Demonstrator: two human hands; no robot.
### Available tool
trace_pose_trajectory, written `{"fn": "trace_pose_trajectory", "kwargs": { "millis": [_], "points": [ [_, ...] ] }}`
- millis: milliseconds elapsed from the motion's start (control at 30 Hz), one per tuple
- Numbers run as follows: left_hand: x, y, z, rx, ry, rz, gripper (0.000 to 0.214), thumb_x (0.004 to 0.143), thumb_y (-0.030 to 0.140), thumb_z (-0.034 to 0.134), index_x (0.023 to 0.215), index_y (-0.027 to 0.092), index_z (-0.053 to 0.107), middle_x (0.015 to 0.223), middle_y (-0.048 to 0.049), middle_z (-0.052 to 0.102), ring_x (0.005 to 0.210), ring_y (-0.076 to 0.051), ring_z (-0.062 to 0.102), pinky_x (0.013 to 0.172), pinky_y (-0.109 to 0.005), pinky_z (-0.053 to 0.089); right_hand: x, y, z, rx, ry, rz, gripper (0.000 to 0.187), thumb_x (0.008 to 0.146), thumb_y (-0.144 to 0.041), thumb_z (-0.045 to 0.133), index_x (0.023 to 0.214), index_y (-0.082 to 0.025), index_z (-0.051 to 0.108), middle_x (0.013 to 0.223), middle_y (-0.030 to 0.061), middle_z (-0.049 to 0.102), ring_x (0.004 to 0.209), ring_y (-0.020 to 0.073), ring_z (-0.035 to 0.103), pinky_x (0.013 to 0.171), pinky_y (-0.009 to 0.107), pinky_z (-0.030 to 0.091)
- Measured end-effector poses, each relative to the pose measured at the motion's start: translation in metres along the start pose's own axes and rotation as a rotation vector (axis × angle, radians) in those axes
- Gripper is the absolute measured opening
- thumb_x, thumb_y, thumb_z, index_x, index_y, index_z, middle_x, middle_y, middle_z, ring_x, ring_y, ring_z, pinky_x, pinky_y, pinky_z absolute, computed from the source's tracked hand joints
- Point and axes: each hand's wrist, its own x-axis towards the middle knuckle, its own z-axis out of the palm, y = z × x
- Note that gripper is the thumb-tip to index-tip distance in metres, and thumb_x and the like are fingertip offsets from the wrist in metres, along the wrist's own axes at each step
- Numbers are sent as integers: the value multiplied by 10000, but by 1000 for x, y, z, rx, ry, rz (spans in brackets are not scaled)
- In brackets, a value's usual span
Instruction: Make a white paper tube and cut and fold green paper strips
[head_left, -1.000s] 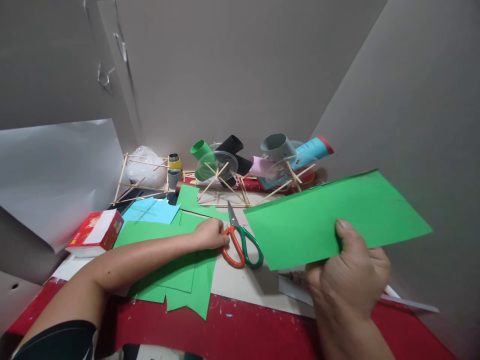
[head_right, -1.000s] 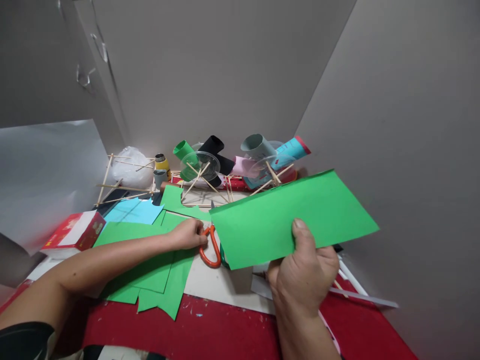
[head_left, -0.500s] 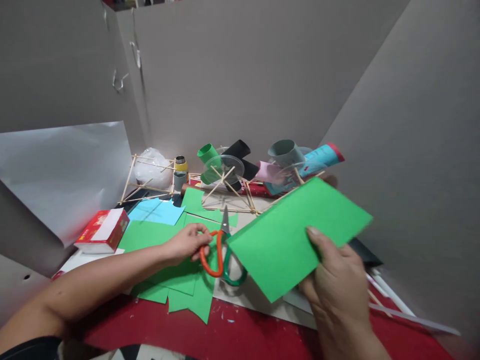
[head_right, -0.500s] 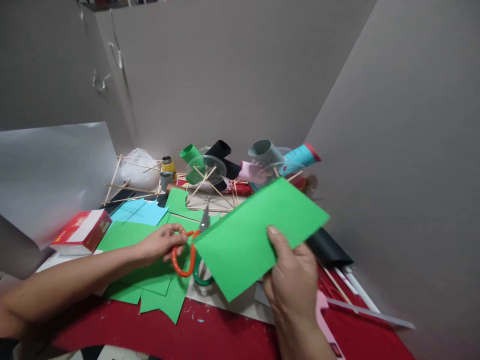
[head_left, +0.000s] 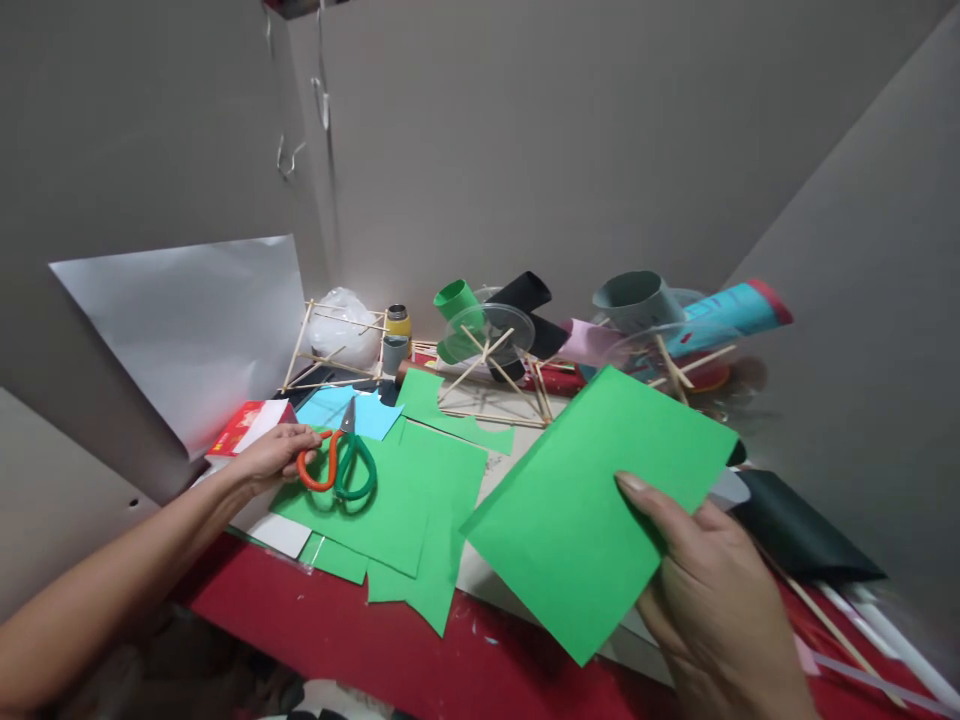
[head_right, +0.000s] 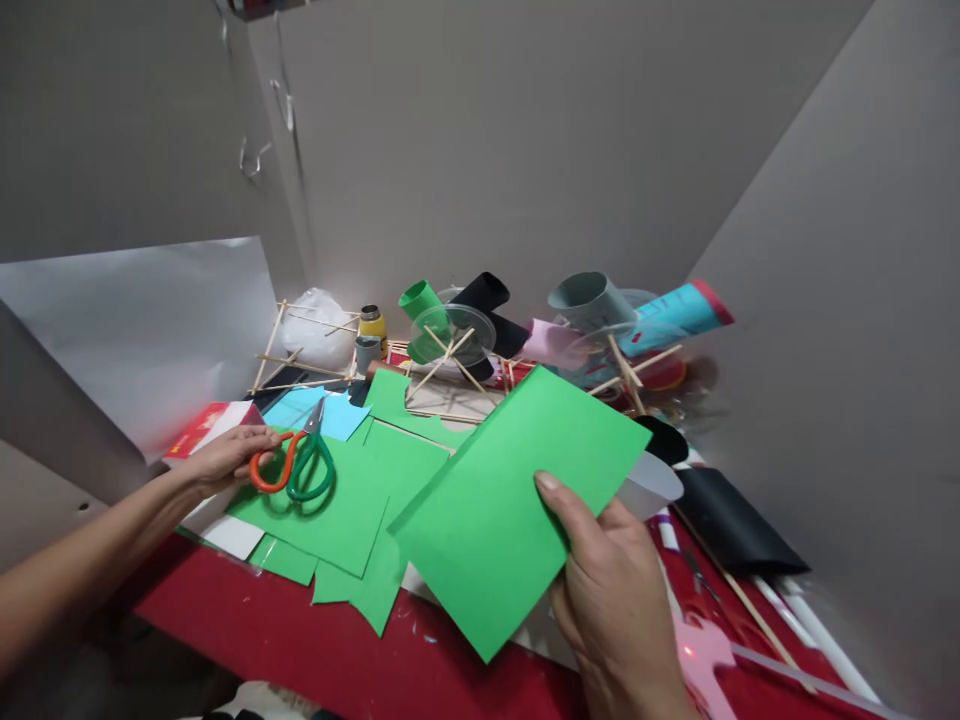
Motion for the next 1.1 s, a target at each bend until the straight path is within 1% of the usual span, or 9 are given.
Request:
{"fn": "trace_pose_trajectory", "kwargs": {
  "millis": [133, 233, 333, 433, 500, 667, 767, 867, 1100],
  "points": [
    [3, 3, -4, 31, 107, 8, 349, 730, 395, 690, 576, 161, 481, 422, 60, 430, 328, -14, 236, 368, -173, 142, -2, 0, 4, 4, 15, 93, 412, 447, -309, 856, 806, -174, 706, 765, 46, 756, 637, 239, 696, 639, 406, 600],
    [-2, 11, -3, 95, 251, 53, 296, 723, 420, 687, 771, 152, 572, 529, 35, 553, 339, -33, 305, 374, -175, 209, -6, -2, 6, 9, -22, 129, 423, 438, -322, 865, 804, -172, 713, 762, 51, 757, 637, 244, 698, 625, 400, 598],
    [-16, 18, 0, 412, 497, 192, 529, 740, 469, 662, 1167, 170, 572, 779, -40, 675, 512, -141, 569, 483, -240, 419, -10, -2, 8, 10, -120, 152, 414, 465, -339, 867, 813, -176, 715, 736, 52, 755, 627, 252, 701, 614, 404, 593],
    [-32, 21, 11, 795, 667, 393, 601, 770, 486, 628, 1303, 221, 540, 881, -72, 683, 731, -229, 641, 638, -310, 487, -14, -1, 7, -12, -261, 165, 383, 523, -358, 865, 824, -171, 720, 741, 59, 760, 625, 247, 704, 618, 393, 587],
    [-39, 21, 29, 785, 548, 449, 591, 793, 499, 609, 1302, 204, 549, 926, -92, 684, 768, -234, 639, 687, -332, 501, -15, 1, 7, -22, -341, 177, 378, 555, -374, 862, 843, -171, 727, 760, 63, 766, 621, 235, 703, 622, 380, 583],
    [-40, 20, 103, 211, -374, 140, 612, 795, 542, 641, 1273, 173, 542, 955, -85, 689, 701, -186, 666, 612, -294, 524, -18, 9, 7, -56, -495, 197, 374, 616, -405, 840, 894, -177, 735, 798, 58, 773, 627, 208, 700, 655, 359, 576],
    [-34, 20, 141, 7, -578, 105, 506, 758, 495, 717, 1108, 137, 639, 745, -30, 672, 637, -146, 634, 652, -282, 527, -20, 13, 8, -97, -587, 171, 348, 664, -401, 814, 915, -176, 728, 842, 55, 774, 663, 197, 700, 704, 353, 568],
    [-28, 19, 161, -200, -638, 58, 411, 730, 435, 764, 984, 123, 677, 783, -54, 708, 712, -162, 662, 751, -307, 532, -21, 15, 5, -100, -580, 89, 336, 698, -381, 792, 971, -198, 717, 902, 41, 770, 718, 187, 697, 731, 340, 562],
    [-20, 4, 172, -259, -579, -30, 375, 725, 463, 757, 805, 105, 677, 723, -56, 701, 625, -144, 626, 637, -255, 493, -17, 10, -16, -160, -470, -36, 276, 692, -363, 786, 918, -210, 741, 840, 16, 762, 700, 172, 670, 634, 268, 525]
  ]
}}
